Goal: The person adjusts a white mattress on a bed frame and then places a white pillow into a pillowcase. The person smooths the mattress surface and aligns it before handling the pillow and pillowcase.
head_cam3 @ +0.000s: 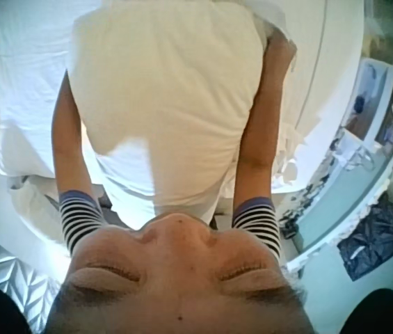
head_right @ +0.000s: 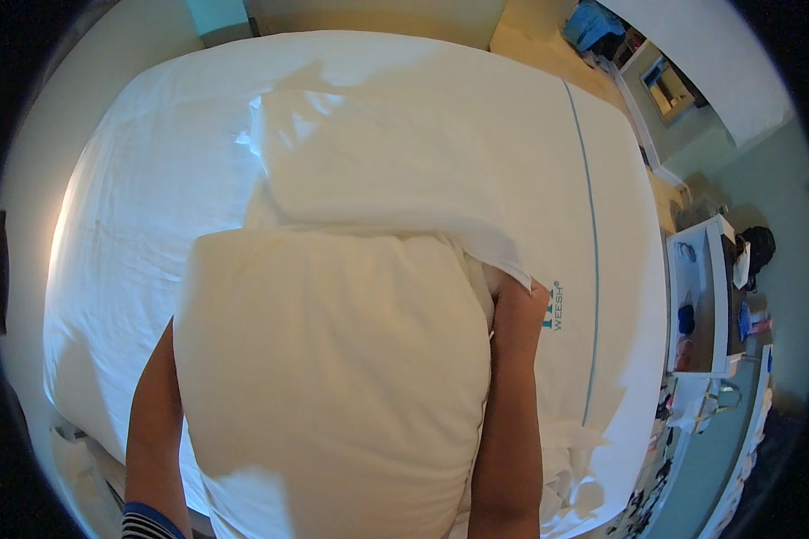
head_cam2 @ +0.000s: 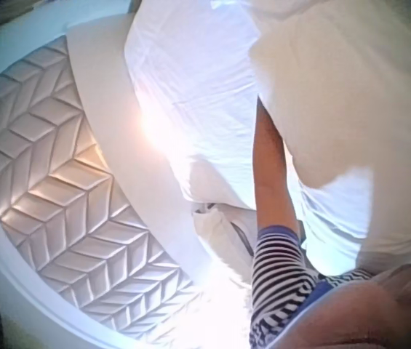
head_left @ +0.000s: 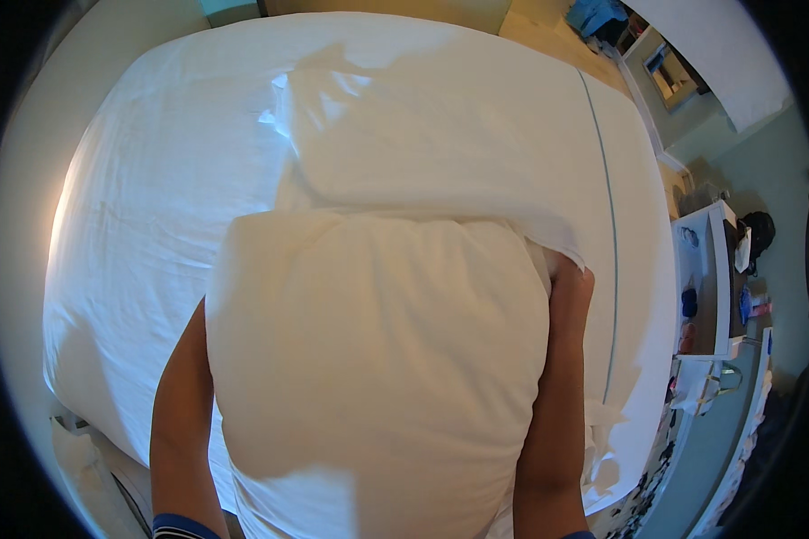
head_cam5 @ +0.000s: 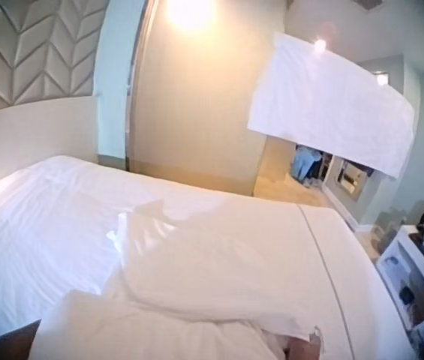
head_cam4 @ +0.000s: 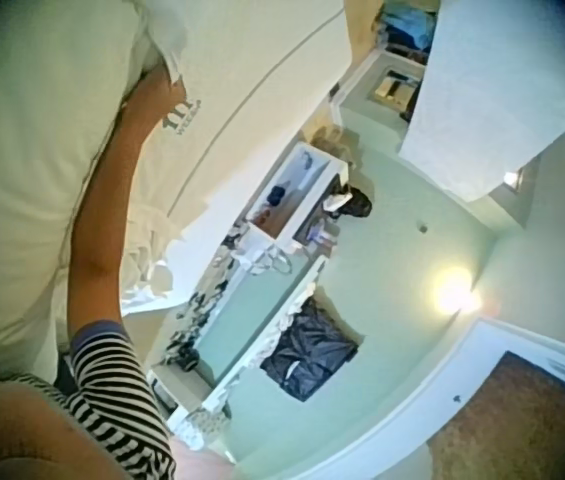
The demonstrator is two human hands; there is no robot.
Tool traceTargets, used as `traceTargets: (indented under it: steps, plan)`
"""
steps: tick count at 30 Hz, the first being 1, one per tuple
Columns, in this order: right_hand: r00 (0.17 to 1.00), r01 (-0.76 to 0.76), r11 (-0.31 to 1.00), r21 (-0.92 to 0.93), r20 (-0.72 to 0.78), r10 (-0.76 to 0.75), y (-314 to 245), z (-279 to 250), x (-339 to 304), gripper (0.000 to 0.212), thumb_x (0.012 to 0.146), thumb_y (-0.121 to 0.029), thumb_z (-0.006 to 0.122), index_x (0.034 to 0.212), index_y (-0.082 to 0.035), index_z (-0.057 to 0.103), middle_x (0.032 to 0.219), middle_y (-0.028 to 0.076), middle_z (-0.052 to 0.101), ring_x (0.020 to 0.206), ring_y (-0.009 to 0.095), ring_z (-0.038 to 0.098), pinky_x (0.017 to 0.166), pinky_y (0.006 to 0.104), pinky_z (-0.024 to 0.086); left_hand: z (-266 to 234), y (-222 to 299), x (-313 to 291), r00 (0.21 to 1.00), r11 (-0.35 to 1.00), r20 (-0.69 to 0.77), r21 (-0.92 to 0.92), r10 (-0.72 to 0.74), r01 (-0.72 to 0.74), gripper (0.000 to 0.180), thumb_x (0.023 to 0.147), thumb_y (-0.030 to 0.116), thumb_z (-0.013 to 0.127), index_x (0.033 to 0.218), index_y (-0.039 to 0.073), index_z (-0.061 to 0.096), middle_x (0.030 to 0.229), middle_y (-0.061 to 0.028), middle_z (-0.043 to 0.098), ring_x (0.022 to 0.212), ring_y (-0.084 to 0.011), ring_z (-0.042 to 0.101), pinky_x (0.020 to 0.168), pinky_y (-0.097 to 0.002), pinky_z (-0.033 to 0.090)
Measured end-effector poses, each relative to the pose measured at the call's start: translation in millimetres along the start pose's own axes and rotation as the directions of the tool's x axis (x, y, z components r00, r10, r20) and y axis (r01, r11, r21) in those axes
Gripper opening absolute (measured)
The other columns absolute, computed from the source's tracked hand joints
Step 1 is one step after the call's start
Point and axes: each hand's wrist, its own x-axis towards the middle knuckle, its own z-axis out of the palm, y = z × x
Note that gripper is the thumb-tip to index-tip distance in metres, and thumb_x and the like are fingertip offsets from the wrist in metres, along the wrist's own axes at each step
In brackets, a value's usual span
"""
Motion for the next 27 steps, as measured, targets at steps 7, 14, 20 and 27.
traceTargets:
  steps: [7, 14, 20, 27]
  plan:
    - [0.653, 0.72, 0.637, -0.275, -0.042, -0.756, 43, -3, -1, 0.019, 0.07, -0.004, 0.056, 0.057, 0.002, 0.043, 0.049, 0.003, 0.041, 0.045, 0.01, 0.033, 0.041, 0.0252, 0.029, -1, 11, -8, 0.994, 0.981, -0.106, -0.192, -0.027, 0.006, 0.019, 0.081, 0.022, 0.052, 0.072, 0.006, 0.051, 0.066, 0.0004, 0.051, 0.06, -0.009, 0.048, 0.054, -0.024, 0.041]
    - [0.692, 0.714, 0.66, -0.234, 0.095, -0.715, 68, -28, 3, 0.015, 0.069, 0.003, 0.054, 0.059, 0.003, 0.043, 0.056, 0.007, 0.043, 0.052, 0.014, 0.041, 0.049, 0.0237, 0.033, 8, 27, 2, 0.985, 0.981, -0.175, -0.189, 0.0, -0.033, 0.021, 0.082, 0.024, 0.052, 0.07, 0.007, 0.052, 0.065, 0.0007, 0.051, 0.059, -0.0085, 0.048, 0.054, -0.0234, 0.04]
    - [0.726, 0.687, 0.725, 0.044, -0.023, -0.687, 60, -15, -6, 0.012, 0.074, 0.007, 0.053, 0.075, -0.001, 0.044, 0.064, -0.002, 0.043, 0.062, 0.007, 0.042, 0.061, 0.0178, 0.037, 0, 40, -13, 0.98, 0.881, -0.06, 0.451, 0.192, -0.145, 0.03, 0.077, 0.029, 0.059, 0.088, 0.002, 0.057, 0.071, -0.0009, 0.055, 0.061, -0.0067, 0.049, 0.054, -0.0223, 0.04]
    - [0.877, 0.462, 0.869, -0.175, 0.234, -0.419, 52, -24, -12, 0.017, 0.08, -0.006, 0.048, 0.064, 0.0, 0.05, 0.06, 0.002, 0.045, 0.061, 0.005, 0.041, 0.051, 0.0222, 0.035, -9, 29, -61, 0.932, 0.907, -0.244, 0.39, 0.267, -0.157, 0.026, 0.082, 0.023, 0.048, 0.091, 0.0, 0.056, 0.078, -0.0024, 0.058, 0.069, -0.0089, 0.051, 0.057, -0.0239, 0.041]
